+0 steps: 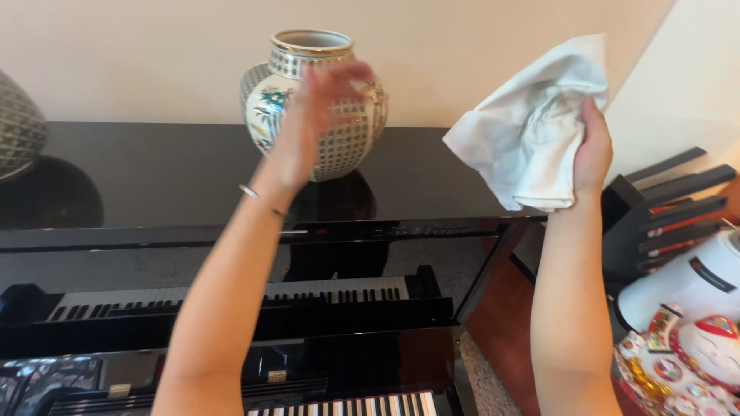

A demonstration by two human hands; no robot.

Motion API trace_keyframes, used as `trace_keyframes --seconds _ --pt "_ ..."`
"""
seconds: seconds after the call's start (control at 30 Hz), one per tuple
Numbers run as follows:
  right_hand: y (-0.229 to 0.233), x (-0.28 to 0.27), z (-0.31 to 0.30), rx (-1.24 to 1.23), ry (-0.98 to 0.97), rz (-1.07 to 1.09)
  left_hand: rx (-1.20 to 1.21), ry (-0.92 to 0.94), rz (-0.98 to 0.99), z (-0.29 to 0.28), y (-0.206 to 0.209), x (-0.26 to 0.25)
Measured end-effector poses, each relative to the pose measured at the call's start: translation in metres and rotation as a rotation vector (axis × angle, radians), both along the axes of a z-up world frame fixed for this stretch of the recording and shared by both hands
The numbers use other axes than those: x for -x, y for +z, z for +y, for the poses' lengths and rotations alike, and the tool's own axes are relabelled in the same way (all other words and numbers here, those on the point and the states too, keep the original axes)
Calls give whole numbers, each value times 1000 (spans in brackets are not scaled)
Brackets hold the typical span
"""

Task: Cleaning the top of a piano and wiping down decorative vases using a cloth and spray.

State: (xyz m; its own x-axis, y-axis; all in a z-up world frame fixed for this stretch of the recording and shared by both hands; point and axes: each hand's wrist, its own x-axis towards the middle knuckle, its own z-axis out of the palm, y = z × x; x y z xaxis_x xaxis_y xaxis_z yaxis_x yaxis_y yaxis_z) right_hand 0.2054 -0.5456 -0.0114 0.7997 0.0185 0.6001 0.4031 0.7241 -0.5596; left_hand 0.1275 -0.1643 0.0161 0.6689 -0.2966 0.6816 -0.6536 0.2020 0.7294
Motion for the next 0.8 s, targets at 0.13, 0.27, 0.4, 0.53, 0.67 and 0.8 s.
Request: trace_keyframes --seconds 0.13,0.27,0.4,0.53,0.67,0.8 --pt "-7 -47 10 52 -83 -69 -293 818 -293 63 24 0" --pt "-3 -86 22 192 -210 26 -682 1080 -372 121 -14 -54" --pt "13 -68 49 104 -125 128 -813 1063 -325 115 -19 -38" --pt "6 -39 68 88 -44 -36 -644 1101 -403 106 -18 -6" --pt "2 36 88 361 -249 36 -380 626 -200 68 -20 49" --pt "-32 81 102 528 -282 110 -387 380 -474 46 -49 68"
